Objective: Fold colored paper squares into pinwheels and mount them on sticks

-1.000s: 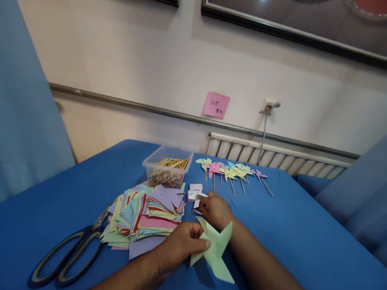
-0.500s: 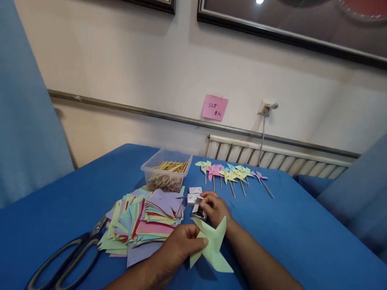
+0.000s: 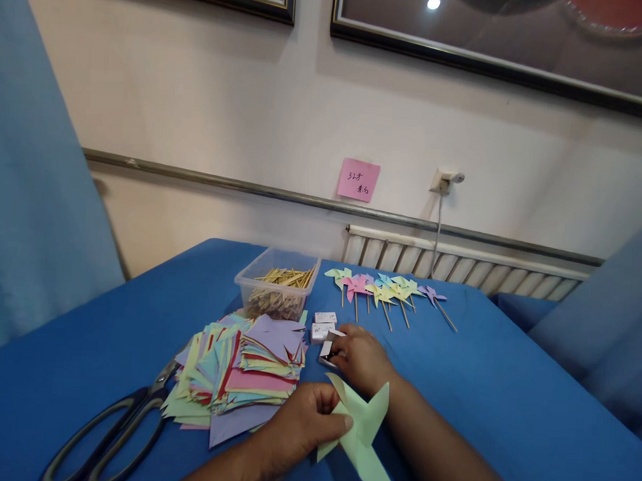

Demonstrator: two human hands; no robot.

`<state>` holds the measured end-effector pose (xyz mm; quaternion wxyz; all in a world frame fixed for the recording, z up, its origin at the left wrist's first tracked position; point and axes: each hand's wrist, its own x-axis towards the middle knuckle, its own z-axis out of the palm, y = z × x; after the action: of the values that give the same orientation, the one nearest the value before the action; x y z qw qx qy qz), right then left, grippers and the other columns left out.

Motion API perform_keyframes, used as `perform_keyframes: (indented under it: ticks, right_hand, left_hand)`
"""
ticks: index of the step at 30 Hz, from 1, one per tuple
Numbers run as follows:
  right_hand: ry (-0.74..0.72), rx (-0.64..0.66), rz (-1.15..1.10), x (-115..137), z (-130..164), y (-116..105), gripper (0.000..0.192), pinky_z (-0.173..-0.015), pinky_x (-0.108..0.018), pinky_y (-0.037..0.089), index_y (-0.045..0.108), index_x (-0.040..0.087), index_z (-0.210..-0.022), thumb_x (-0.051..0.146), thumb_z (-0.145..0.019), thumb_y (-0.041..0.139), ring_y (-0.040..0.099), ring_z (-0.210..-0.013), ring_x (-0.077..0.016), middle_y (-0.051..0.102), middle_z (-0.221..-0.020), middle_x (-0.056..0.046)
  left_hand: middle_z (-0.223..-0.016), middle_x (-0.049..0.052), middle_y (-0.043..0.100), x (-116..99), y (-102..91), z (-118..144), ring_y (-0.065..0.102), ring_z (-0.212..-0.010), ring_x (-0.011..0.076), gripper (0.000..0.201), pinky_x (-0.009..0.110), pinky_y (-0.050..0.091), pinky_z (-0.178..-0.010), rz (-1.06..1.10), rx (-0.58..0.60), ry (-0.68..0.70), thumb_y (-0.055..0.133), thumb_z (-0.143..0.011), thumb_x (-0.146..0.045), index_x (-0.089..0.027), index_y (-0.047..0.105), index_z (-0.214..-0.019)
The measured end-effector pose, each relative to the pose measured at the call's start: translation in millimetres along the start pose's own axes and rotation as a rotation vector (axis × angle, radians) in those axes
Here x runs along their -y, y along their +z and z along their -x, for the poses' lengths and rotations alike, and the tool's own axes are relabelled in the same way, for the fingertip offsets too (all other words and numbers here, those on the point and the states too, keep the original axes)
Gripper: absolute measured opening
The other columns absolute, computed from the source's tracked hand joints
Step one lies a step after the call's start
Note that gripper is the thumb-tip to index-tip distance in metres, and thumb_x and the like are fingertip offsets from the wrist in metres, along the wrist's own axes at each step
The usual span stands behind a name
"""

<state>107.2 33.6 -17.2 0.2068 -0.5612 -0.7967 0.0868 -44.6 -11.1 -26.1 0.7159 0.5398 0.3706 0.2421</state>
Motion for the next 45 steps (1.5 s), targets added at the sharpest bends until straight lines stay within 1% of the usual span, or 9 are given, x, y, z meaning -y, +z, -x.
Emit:
perform_keyframes:
  ticks: [5,9,15,21,24,29,34,41,45]
  right_hand:
    - [0.035,0.010,0.142,8.2,-3.0,-0.6,0.019,-0.076,-0.030,0.039,0.069,0.020,-0.082,0.019,-0.080,0.051,0.055,-0.090,-0.0215,0.061,-0.097,-0.008]
    - [0.031,0.002,0.123,8.7,-1.6,-0.3,0.017,-0.076,-0.029,0.038,0.068,0.023,-0.089,0.022,-0.080,0.054,0.054,-0.091,-0.0205,0.061,-0.097,-0.006]
    - [0.037,0.037,0.146,9.0,-3.2,1.3,0.018,-0.079,-0.028,0.036,0.069,0.026,-0.091,0.030,-0.082,0.054,0.053,-0.094,-0.0203,0.060,-0.101,-0.005]
    - [0.029,0.021,0.230,13.6,-3.8,3.6,0.020,-0.077,-0.030,0.036,0.069,0.021,-0.087,0.022,-0.083,0.049,0.053,-0.091,-0.0213,0.061,-0.100,-0.007]
    - [0.033,0.011,0.216,12.1,-4.1,7.2,0.020,-0.079,-0.031,0.036,0.068,0.020,-0.084,0.021,-0.084,0.048,0.053,-0.092,-0.0213,0.061,-0.103,-0.007]
    - [0.030,-0.022,0.172,7.3,-4.5,12.6,0.022,-0.085,-0.035,0.034,0.066,0.020,-0.094,0.019,-0.085,0.047,0.051,-0.100,-0.0229,0.059,-0.115,-0.006]
    - [0.010,-0.017,0.063,5.8,-1.3,6.9,0.016,-0.087,-0.034,0.033,0.067,0.023,-0.091,0.028,-0.081,0.056,0.048,-0.109,-0.0224,0.052,-0.125,-0.004]
    - [0.028,0.012,0.105,10.4,-4.0,5.1,0.016,-0.088,-0.036,0.033,0.069,0.021,-0.088,0.024,-0.080,0.055,0.049,-0.106,-0.0243,0.055,-0.122,-0.006]
    - [0.013,-0.036,0.008,6.6,-2.5,8.6,0.016,-0.088,-0.035,0.032,0.066,0.021,-0.088,0.016,-0.076,0.057,0.049,-0.105,-0.0214,0.056,-0.118,-0.005]
  left_hand:
    - [-0.055,-0.001,0.056,-3.4,-0.3,-0.1,0.047,-0.050,0.0101,0.030,0.022,0.032,-0.049,-0.022,0.028,0.007,0.073,-0.055,-0.038,-0.012,0.063,-0.064]
    - [-0.056,-0.001,0.056,-3.2,-1.3,0.1,0.046,-0.051,0.0103,0.031,0.022,0.032,-0.049,-0.046,0.063,0.006,0.072,-0.056,-0.040,-0.012,0.064,-0.065]
    - [-0.054,-0.002,0.054,-1.8,-1.5,-0.9,0.045,-0.050,0.0095,0.033,0.022,0.031,-0.049,-0.072,0.047,0.001,0.073,-0.054,-0.041,-0.012,0.062,-0.064]
    - [-0.055,-0.002,0.053,-2.9,0.5,0.1,0.043,-0.050,0.0095,0.029,0.022,0.029,-0.048,-0.060,0.011,0.005,0.072,-0.055,-0.037,-0.012,0.059,-0.062]
    - [-0.055,-0.002,0.053,-2.7,-0.1,-0.1,0.043,-0.050,0.0096,0.028,0.022,0.028,-0.048,-0.077,0.026,0.011,0.072,-0.055,-0.037,-0.012,0.061,-0.063]
    - [-0.054,-0.003,0.051,0.0,-1.5,-1.4,0.042,-0.049,0.0090,0.025,0.022,0.028,-0.048,-0.062,0.028,0.014,0.071,-0.057,-0.034,-0.012,0.061,-0.064]
    - [-0.054,-0.003,0.052,-0.2,-0.6,-0.3,0.042,-0.049,0.0089,0.024,0.022,0.028,-0.049,-0.033,0.032,0.009,0.071,-0.058,-0.033,-0.012,0.061,-0.065]
    - [-0.055,-0.002,0.055,2.5,-1.8,-2.8,0.044,-0.049,0.0089,0.025,0.021,0.028,-0.048,-0.017,0.002,0.016,0.072,-0.058,-0.033,-0.013,0.060,-0.064]
    - [-0.055,-0.002,0.056,1.4,-1.0,-2.1,0.045,-0.049,0.0088,0.024,0.021,0.028,-0.048,-0.009,0.021,0.019,0.072,-0.058,-0.032,-0.012,0.060,-0.064]
